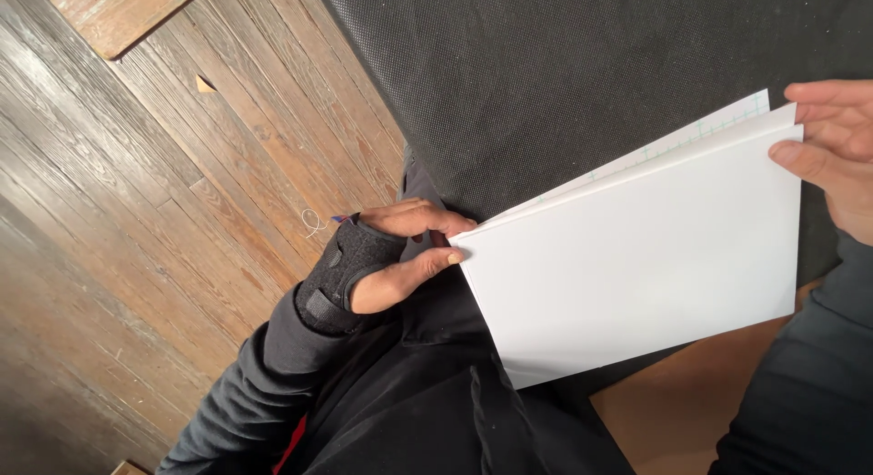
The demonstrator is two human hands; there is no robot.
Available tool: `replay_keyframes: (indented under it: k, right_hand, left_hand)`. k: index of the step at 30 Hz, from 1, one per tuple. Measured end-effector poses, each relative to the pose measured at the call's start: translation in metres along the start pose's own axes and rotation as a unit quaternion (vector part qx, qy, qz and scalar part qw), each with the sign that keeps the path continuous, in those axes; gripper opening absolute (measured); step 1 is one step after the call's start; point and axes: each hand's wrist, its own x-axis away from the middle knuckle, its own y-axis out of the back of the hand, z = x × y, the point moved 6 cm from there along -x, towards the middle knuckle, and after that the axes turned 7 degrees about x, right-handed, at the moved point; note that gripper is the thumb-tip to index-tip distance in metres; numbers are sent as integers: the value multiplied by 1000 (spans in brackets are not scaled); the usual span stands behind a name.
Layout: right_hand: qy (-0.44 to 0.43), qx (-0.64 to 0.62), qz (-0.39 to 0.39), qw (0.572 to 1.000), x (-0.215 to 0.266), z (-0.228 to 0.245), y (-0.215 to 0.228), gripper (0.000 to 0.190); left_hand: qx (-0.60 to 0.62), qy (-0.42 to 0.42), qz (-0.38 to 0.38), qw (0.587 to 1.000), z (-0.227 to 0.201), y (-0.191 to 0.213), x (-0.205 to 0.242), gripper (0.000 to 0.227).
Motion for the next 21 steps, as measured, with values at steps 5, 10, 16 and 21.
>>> replay_keyframes:
  k: [5, 10, 16, 21]
  right_hand:
    - [17, 9, -15, 1000, -2, 6, 1, 47]
    - [33, -99, -27, 994, 3, 13, 9, 48]
    - [53, -172, -52, 982, 5, 24, 3, 47]
    - [42, -139, -94, 985, 0, 64, -1, 41]
  left_hand:
    - [-24, 26, 1, 999, 6, -1, 0, 26]
    - [8, 7, -2, 1000, 1, -3, 0, 26]
    - [21, 12, -1, 1000, 2, -4, 1, 27]
    - [5, 19, 10, 1000, 4, -6, 2, 28]
